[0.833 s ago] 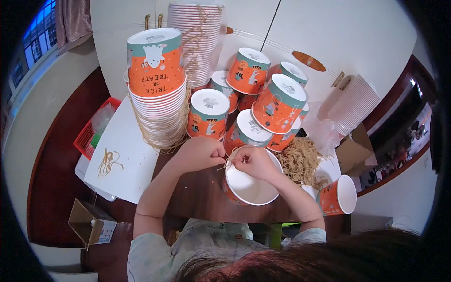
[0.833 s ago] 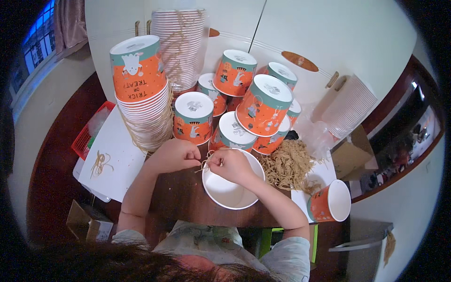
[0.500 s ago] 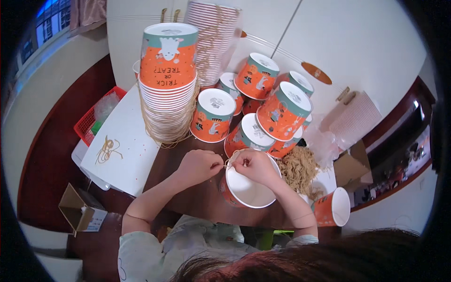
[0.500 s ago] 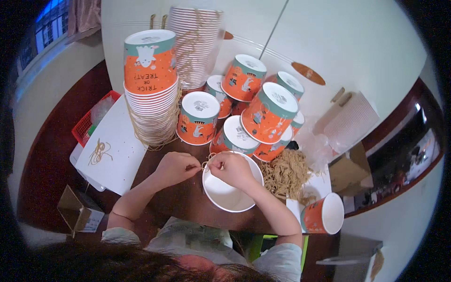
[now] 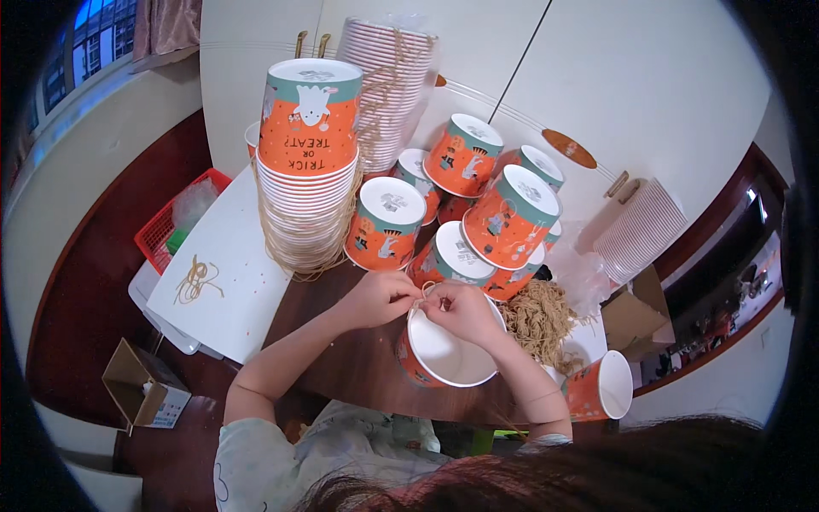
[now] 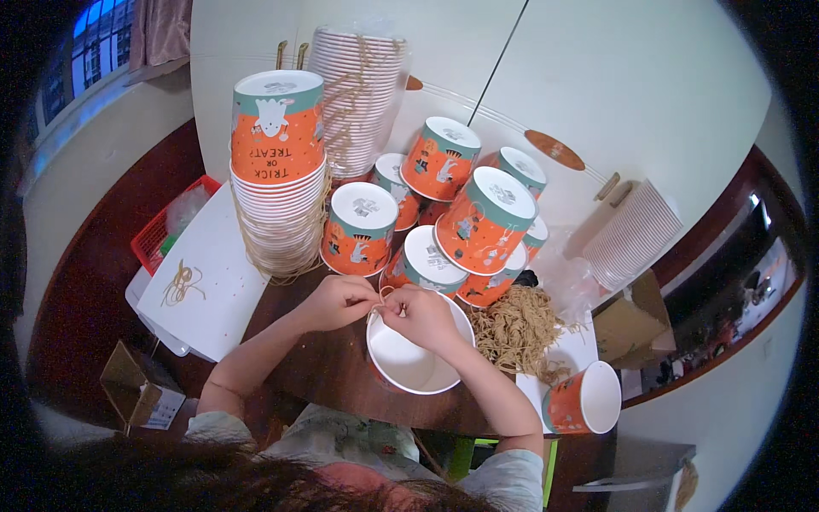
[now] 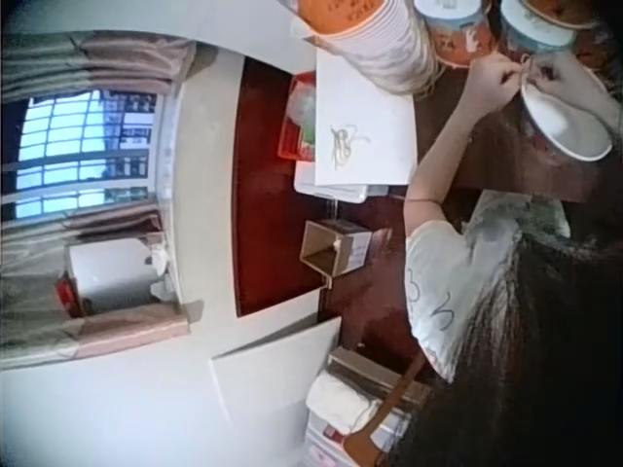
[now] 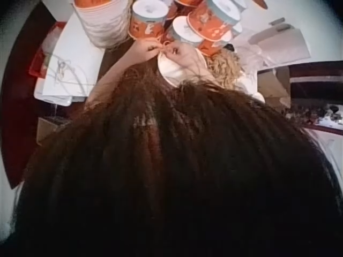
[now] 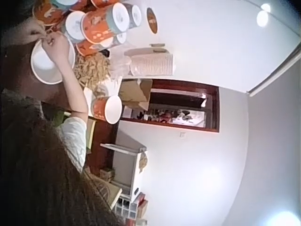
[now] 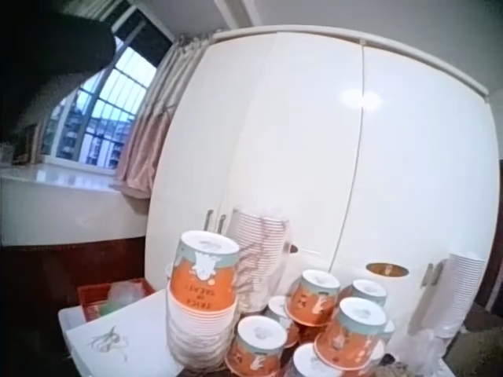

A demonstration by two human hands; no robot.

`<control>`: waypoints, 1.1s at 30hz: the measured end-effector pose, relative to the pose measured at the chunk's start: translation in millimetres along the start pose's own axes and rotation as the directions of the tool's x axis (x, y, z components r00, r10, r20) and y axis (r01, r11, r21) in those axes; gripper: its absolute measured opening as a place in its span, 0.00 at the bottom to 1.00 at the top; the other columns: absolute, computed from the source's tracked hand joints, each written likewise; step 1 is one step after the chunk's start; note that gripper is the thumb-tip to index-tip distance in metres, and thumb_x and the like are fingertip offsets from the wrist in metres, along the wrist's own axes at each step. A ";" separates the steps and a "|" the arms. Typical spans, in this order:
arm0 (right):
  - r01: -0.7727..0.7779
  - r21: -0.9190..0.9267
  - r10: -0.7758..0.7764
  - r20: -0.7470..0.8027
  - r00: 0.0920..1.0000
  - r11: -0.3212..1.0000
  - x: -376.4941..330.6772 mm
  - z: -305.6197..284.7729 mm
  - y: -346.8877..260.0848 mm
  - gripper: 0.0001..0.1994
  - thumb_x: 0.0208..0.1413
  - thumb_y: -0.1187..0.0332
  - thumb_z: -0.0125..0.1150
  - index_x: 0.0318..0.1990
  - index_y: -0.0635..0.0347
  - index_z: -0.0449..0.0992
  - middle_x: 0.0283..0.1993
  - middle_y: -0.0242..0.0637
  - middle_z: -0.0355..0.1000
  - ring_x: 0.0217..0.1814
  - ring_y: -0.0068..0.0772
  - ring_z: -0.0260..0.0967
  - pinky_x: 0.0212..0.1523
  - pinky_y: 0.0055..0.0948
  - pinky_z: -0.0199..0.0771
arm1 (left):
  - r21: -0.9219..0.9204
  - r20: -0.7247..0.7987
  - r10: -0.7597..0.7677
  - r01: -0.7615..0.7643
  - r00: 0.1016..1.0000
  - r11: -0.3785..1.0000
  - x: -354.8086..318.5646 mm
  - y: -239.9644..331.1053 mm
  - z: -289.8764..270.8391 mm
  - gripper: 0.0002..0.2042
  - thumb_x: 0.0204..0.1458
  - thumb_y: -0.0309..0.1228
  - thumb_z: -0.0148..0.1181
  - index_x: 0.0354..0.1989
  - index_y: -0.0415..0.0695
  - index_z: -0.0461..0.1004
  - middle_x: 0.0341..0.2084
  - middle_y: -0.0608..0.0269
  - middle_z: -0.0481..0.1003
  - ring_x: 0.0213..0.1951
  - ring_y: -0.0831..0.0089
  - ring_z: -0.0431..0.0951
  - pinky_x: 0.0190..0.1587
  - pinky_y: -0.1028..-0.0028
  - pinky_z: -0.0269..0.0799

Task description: Assembling paper buckets by attaching handles to them.

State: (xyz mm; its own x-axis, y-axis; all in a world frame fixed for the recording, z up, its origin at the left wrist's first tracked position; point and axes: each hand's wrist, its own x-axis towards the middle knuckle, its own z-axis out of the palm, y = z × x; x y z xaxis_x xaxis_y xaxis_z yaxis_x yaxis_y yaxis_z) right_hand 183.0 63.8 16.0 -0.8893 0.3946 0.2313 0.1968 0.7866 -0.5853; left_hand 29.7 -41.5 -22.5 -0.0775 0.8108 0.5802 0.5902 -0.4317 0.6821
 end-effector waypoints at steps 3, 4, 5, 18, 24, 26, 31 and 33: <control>0.002 -0.025 -0.001 0.007 1.000 1.000 2.3 1.4 0.9 0.08 0.41 0.64 0.62 0.22 0.58 0.73 0.20 0.33 0.68 0.21 0.32 0.67 0.24 0.29 0.66 | -0.115 -0.019 -0.025 0.023 1.000 0.993 -7.1 -15.4 7.7 0.06 0.42 0.22 0.56 0.30 0.38 0.75 0.24 0.59 0.74 0.26 0.73 0.74 0.28 0.78 0.68; 0.002 -0.048 -0.001 0.012 1.000 0.999 2.5 1.6 1.6 0.08 0.41 0.63 0.61 0.22 0.58 0.73 0.20 0.33 0.68 0.22 0.32 0.67 0.24 0.29 0.66 | -0.202 -0.058 -0.011 -0.001 0.998 0.979 -6.2 -15.9 8.5 0.07 0.42 0.21 0.56 0.31 0.37 0.75 0.24 0.60 0.74 0.25 0.77 0.74 0.27 0.80 0.67; -0.003 -0.049 0.003 0.013 1.000 0.999 2.5 1.9 2.7 0.08 0.41 0.63 0.61 0.22 0.58 0.73 0.20 0.33 0.68 0.22 0.32 0.67 0.24 0.29 0.66 | -0.206 -0.056 -0.011 0.000 0.998 0.979 -6.9 -15.4 8.2 0.07 0.42 0.21 0.56 0.31 0.37 0.75 0.24 0.60 0.74 0.25 0.77 0.74 0.27 0.80 0.67; 0.021 -0.033 -0.020 0.024 1.000 0.999 1.7 -0.4 -8.9 0.07 0.42 0.66 0.61 0.21 0.59 0.72 0.21 0.33 0.68 0.22 0.31 0.67 0.24 0.28 0.66 | -0.265 -0.095 -0.181 0.150 0.979 0.953 -19.7 -2.8 9.6 0.07 0.44 0.25 0.57 0.33 0.39 0.74 0.25 0.61 0.75 0.27 0.79 0.75 0.29 0.80 0.69; 0.076 -0.027 -0.075 0.034 0.997 0.997 0.1 -5.1 -8.3 0.05 0.42 0.71 0.61 0.22 0.62 0.72 0.22 0.34 0.68 0.20 0.24 0.65 0.22 0.21 0.64 | -0.304 -0.041 -0.212 0.190 0.976 0.934 -20.9 -3.3 8.3 0.05 0.45 0.25 0.57 0.31 0.38 0.73 0.25 0.63 0.74 0.26 0.80 0.74 0.28 0.80 0.69; 0.086 -0.027 -0.085 0.029 0.996 0.996 -0.8 -5.4 -8.5 0.05 0.42 0.71 0.60 0.23 0.62 0.72 0.22 0.34 0.68 0.20 0.24 0.65 0.22 0.21 0.64 | -0.224 -0.029 -0.172 0.162 0.985 0.961 -20.7 -3.3 7.7 0.05 0.45 0.25 0.57 0.31 0.38 0.72 0.25 0.64 0.74 0.27 0.80 0.73 0.28 0.79 0.68; 0.136 -0.030 -0.136 0.021 0.991 0.990 -1.2 -5.3 -9.4 0.05 0.41 0.71 0.61 0.22 0.62 0.72 0.22 0.34 0.67 0.20 0.24 0.64 0.21 0.22 0.64 | -0.283 -0.060 -0.134 0.112 0.989 0.953 -21.3 -9.5 9.3 0.05 0.48 0.26 0.54 0.30 0.38 0.72 0.27 0.66 0.69 0.27 0.80 0.68 0.31 0.83 0.64; 0.140 -0.034 -0.140 0.017 0.990 0.990 -2.0 -4.5 -7.4 0.05 0.41 0.71 0.61 0.23 0.61 0.72 0.22 0.34 0.67 0.19 0.24 0.64 0.21 0.22 0.64 | -0.467 0.058 -0.297 0.289 0.953 0.836 -21.0 -5.8 6.1 0.05 0.49 0.27 0.53 0.31 0.39 0.72 0.27 0.69 0.69 0.26 0.82 0.66 0.30 0.84 0.63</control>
State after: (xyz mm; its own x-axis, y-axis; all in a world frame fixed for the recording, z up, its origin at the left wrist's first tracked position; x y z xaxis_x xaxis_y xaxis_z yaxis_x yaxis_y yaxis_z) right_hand 185.2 59.3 23.4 -0.9148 0.2729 0.2979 0.0842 0.8499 -0.5201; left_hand 32.8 -53.6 -41.5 -0.2027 0.9238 0.3249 0.0955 -0.3116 0.9454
